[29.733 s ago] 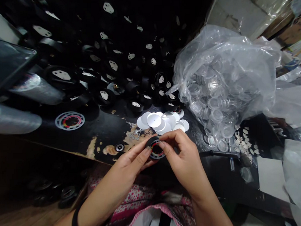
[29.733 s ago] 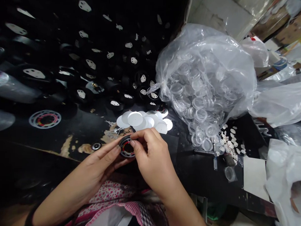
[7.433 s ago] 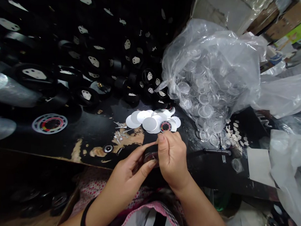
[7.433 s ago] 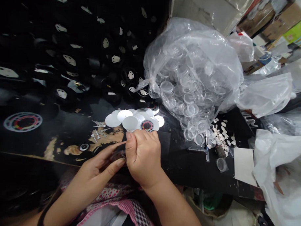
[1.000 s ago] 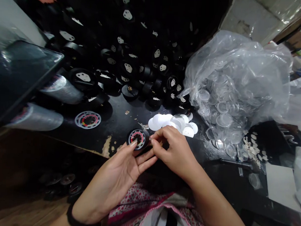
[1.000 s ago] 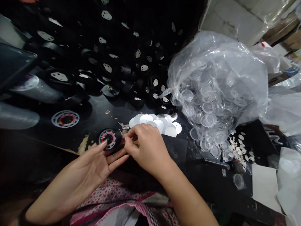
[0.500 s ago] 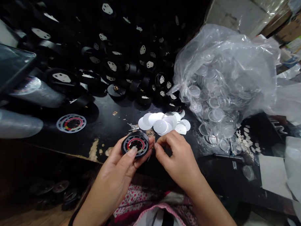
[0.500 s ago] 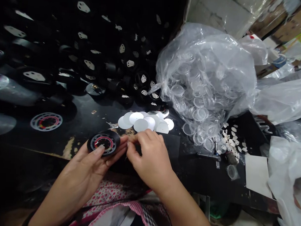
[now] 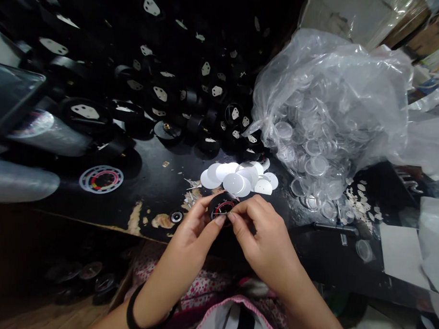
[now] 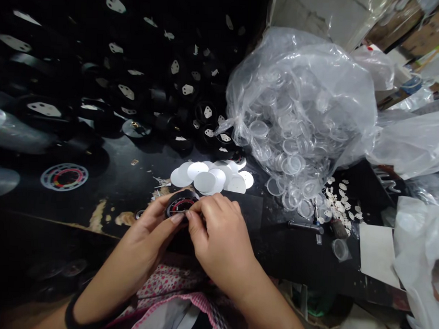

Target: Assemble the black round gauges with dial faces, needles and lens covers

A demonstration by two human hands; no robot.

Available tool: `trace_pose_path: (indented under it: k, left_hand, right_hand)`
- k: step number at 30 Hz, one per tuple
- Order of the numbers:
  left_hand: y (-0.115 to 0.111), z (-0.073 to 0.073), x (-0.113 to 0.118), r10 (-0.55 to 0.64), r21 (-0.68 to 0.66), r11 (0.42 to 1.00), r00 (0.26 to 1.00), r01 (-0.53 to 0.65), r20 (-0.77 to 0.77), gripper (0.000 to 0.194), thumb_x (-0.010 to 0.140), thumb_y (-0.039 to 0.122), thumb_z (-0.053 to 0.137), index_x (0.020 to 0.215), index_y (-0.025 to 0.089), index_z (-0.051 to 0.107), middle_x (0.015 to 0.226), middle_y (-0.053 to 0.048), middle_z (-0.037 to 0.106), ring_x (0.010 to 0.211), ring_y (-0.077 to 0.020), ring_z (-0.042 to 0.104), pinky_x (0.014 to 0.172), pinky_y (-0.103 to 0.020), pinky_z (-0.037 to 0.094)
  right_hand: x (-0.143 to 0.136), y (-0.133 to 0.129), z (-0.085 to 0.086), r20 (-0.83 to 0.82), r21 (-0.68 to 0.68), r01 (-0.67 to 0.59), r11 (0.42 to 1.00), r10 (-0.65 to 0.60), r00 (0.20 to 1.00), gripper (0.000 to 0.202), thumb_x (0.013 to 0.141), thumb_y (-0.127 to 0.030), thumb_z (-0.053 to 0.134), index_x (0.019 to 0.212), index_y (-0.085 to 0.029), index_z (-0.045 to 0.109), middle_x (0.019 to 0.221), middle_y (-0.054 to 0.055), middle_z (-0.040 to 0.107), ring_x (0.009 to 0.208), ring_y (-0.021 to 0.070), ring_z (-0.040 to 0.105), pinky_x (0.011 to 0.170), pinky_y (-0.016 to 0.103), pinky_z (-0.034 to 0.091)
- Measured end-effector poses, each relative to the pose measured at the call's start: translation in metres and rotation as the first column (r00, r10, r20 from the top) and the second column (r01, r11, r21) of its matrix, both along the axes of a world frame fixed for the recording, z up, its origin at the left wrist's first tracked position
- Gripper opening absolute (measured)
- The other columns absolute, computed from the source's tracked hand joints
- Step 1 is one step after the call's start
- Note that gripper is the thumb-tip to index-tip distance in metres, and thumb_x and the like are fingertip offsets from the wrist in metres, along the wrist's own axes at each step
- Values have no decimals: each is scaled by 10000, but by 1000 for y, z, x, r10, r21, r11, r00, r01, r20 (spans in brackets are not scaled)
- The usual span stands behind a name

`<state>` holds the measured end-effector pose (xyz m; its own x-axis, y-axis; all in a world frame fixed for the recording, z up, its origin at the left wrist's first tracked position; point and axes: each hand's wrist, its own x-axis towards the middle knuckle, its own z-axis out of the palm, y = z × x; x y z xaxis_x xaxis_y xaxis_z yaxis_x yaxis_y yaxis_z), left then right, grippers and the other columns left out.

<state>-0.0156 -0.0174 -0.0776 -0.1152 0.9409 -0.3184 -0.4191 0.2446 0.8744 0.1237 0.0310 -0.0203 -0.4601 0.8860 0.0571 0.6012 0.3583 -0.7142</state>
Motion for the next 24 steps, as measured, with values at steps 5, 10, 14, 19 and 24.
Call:
trace_pose_path:
  k: [5, 10, 14, 19, 24]
  left_hand:
    - [-1, 9, -7, -36, 16, 999, 997, 37, -66, 237, 914, 357, 701, 1147, 336, 665, 1235, 38, 711, 1203, -150, 632, 1026, -210, 469]
    - [0, 15, -8, -34, 59, 997, 988, 43, -153, 194, 896, 293, 699, 1086, 304, 660, 1139, 31, 748, 1084, -133, 689, 955, -201, 519]
    - [-1, 18, -8, 17, 83, 997, 959, 7, -282, 165, 870, 256, 687, 1030, 279, 653, 1048, 26, 762, 1020, -141, 718, 909, -211, 549]
    - [-2, 23, -6, 67, 86, 995, 936, -40, -346, 186, 831, 244, 696, 1012, 265, 657, 1029, 0, 780, 989, -186, 741, 891, -267, 578]
    - [-3, 27, -6, 107, 91, 993, 918, -78, -383, 178, 820, 255, 714, 993, 278, 681, 1045, -6, 784, 1004, -210, 745, 916, -286, 577]
  right_hand:
    - [2, -1, 1, -106, -53, 4, 999, -9, 994, 128, 957, -163, 561, 835, -196, 584, 853, 4, 621, 782, 139, 568, 695, 268, 417]
    - [3, -1, 2, -151, -100, -15, 995, 0, 989, 111, 950, -146, 573, 856, -201, 589, 854, -11, 610, 793, 116, 574, 712, 229, 436]
    - [2, -5, 1, -123, -71, -14, 997, 5, 992, 137, 964, -138, 556, 841, -196, 572, 849, -7, 611, 788, 118, 570, 712, 235, 433]
    - [2, -9, -1, -109, -32, -19, 999, 15, 994, 128, 974, -158, 562, 855, -196, 591, 830, -4, 621, 773, 131, 571, 707, 257, 439]
    - [1, -11, -1, -126, -26, -1, 1000, -3, 992, 160, 980, -164, 557, 827, -202, 586, 809, 1, 620, 758, 137, 577, 689, 262, 444]
